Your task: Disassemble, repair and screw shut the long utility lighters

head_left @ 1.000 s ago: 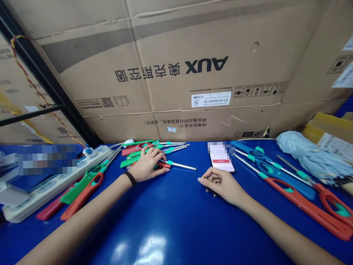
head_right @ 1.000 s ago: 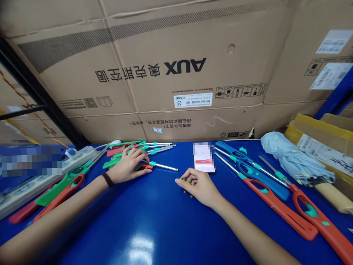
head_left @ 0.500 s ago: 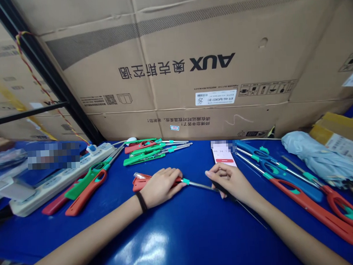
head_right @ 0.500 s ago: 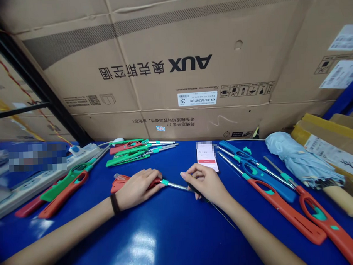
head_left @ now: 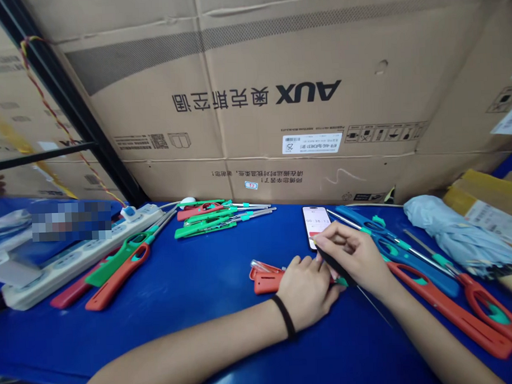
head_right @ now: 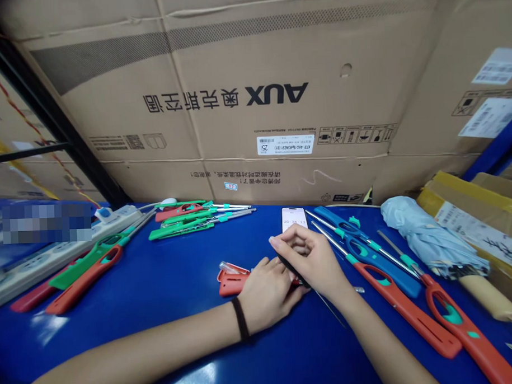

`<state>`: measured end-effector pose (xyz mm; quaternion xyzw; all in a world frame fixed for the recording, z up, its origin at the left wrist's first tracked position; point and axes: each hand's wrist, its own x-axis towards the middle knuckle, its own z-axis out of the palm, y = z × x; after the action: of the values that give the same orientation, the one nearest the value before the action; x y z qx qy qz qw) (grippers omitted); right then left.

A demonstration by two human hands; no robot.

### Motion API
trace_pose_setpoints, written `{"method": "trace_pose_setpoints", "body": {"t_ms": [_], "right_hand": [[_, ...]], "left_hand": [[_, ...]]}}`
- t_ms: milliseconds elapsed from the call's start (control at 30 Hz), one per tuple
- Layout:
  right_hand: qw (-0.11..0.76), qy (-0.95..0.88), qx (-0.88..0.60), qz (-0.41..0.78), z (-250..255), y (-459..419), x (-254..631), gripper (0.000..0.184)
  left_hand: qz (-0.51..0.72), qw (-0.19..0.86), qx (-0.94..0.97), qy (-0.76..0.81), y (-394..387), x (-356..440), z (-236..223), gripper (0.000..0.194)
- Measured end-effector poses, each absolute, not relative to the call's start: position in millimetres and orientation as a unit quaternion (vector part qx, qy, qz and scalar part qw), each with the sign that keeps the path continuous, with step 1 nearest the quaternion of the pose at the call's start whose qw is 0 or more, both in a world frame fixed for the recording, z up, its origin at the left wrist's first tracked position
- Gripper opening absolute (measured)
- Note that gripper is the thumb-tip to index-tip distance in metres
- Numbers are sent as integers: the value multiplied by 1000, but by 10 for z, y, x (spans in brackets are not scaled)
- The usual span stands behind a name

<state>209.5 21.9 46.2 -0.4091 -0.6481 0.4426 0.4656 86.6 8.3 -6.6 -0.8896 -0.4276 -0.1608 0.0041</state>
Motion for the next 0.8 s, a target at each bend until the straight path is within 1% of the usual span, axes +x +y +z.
{"method": "trace_pose_setpoints", "body": {"t_ms": [100,167,233,267,300,367,433,500,567,667,800], "right_hand": [[464,-689,-405,383,438,230,2123,25],[452,-731,-414,300,438,241,2150,21],[415,-774,-434,201,439,255,2174,19],[388,-792,-444,160,434,264,2184,18],[362,-805,-451,129,425,275,2193,17],[315,-822,-465,95,391,304,2218,17],[274,-830,-478,89,343,340,2252,21],[236,-833,-490,103,292,373,2287,27],[202,-833,-498,131,248,395,2305,29],[173,-828,-507,169,198,408,2291,28],[159,-832,-498,186,159,416,2262,18]], "left_hand": [[-172,3,-893,-415,187,801,71,43],[-182,0,-893,-412,270,597,196,41],[-187,-24,-889,-418,327,326,292,29],[-186,-31,-889,-418,338,188,315,27],[-187,-40,-888,-418,333,59,320,26],[-197,-93,-885,-410,288,-154,278,29],[-200,-123,-886,-401,219,-291,197,38],[-209,-132,-889,-386,160,-360,120,45],[-220,-136,-892,-370,132,-382,72,47],[-234,-134,-901,-341,139,-383,51,35],[-247,-103,-912,-312,168,-404,43,17]]}}
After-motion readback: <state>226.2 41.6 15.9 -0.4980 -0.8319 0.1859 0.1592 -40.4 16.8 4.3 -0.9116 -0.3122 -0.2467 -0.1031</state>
